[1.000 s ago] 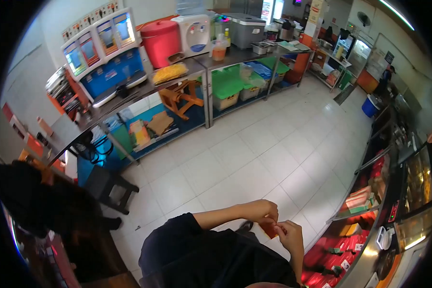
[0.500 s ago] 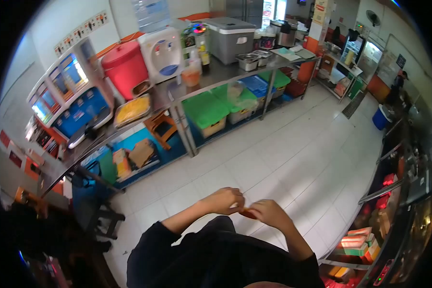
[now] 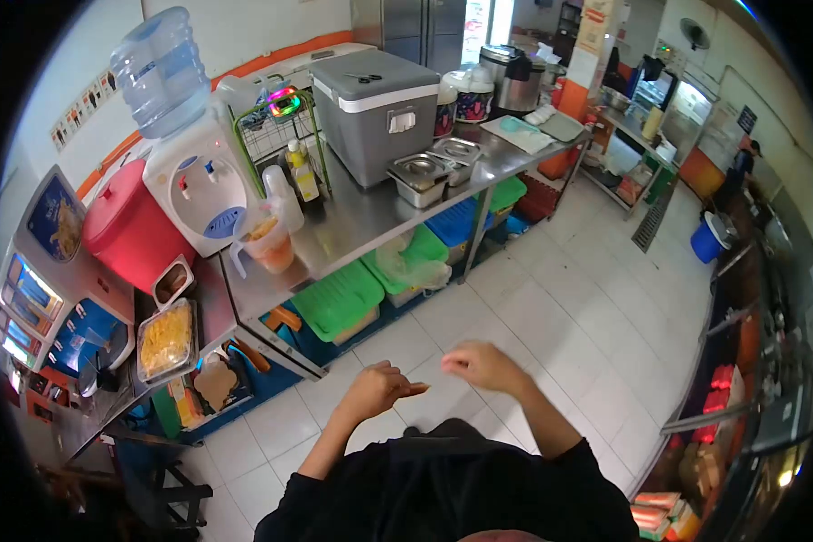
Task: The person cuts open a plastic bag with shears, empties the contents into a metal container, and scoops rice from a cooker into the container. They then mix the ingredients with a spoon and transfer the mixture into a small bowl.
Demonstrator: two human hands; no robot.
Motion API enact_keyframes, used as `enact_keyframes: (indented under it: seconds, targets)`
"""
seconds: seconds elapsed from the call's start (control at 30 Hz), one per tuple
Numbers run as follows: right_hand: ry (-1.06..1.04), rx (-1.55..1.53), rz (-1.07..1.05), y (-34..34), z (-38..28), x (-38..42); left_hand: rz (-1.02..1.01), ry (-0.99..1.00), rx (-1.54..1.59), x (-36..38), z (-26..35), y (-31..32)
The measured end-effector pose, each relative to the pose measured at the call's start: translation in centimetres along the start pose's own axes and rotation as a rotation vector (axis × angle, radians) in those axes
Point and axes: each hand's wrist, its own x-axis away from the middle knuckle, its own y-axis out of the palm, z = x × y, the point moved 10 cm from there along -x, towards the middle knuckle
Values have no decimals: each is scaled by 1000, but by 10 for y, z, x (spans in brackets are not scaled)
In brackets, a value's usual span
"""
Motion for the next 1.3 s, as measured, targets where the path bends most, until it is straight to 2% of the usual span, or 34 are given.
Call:
enact_keyframes:
  seconds: [0.03,0.1,0.17,0.2,0.23,0.3,0.37,0.4,0.47,0.5,0.57,0.63,0.67,0.7,0.73,0.83,0.9,0.97,1.07,1.1,1.17,1.23,1.27,1.3]
  targets:
    - [-22,17,44,-28,23,-26,39,-44,-11,-20,-18,-7]
    - [-55,-52,278,-103,56,-83,89,-114,-44,-56,-56,-16]
    - [-123,184,462,-170,92,-156,153,-188,-51,-84,-95,-21]
    - [-166,165,552,-194,114,-198,214,-244,-58,-100,-116,-28]
    - [-42,6,529,-201,161,-250,288,-333,-71,-110,-136,-34]
    - [117,200,256,-184,237,-358,369,-472,-103,-132,-162,-42]
    - [227,473,128,-159,284,-424,447,-579,-155,-155,-178,-52]
    - [207,495,116,-142,316,-452,468,-603,-154,-170,-182,-57]
    - [138,571,-94,-114,324,-485,512,-773,-116,-183,-193,-72]
    - [123,562,-122,-108,326,-493,538,-815,-112,-187,-196,-75]
    - [57,468,-371,-87,312,-484,614,-862,-106,-187,-204,-73]
    - [-176,198,-595,-132,234,-464,686,-941,-112,-187,-207,-81]
    - [-124,-27,-867,-147,215,-455,703,-977,-121,-185,-206,-85]
    - [-329,-355,-803,-181,181,-465,716,-1011,-165,-182,-204,-90]
    - [-409,-613,-726,-221,160,-481,730,-1042,-209,-178,-202,-93]
    - [-445,-1403,-131,-339,177,-567,827,-1080,-205,-170,-194,-99]
    - [-390,-1631,91,-373,217,-636,839,-1100,-195,-163,-190,-95]
    - [-188,-1647,44,-369,266,-727,843,-1127,-206,-160,-190,-97]
    - [160,-1529,-136,-337,328,-828,860,-1082,-241,-163,-192,-105]
    - [207,-1432,-190,-330,339,-839,864,-1059,-267,-168,-190,-113]
    - [133,-914,-142,-348,327,-810,889,-1028,-263,-174,-194,-123]
    - [89,664,216,-424,283,-750,926,-988,-244,-179,-196,-133]
    - [103,916,267,-447,296,-761,925,-987,-239,-180,-198,-134]
    - [-124,589,556,-475,280,-725,962,-985,-180,-178,-203,-134]
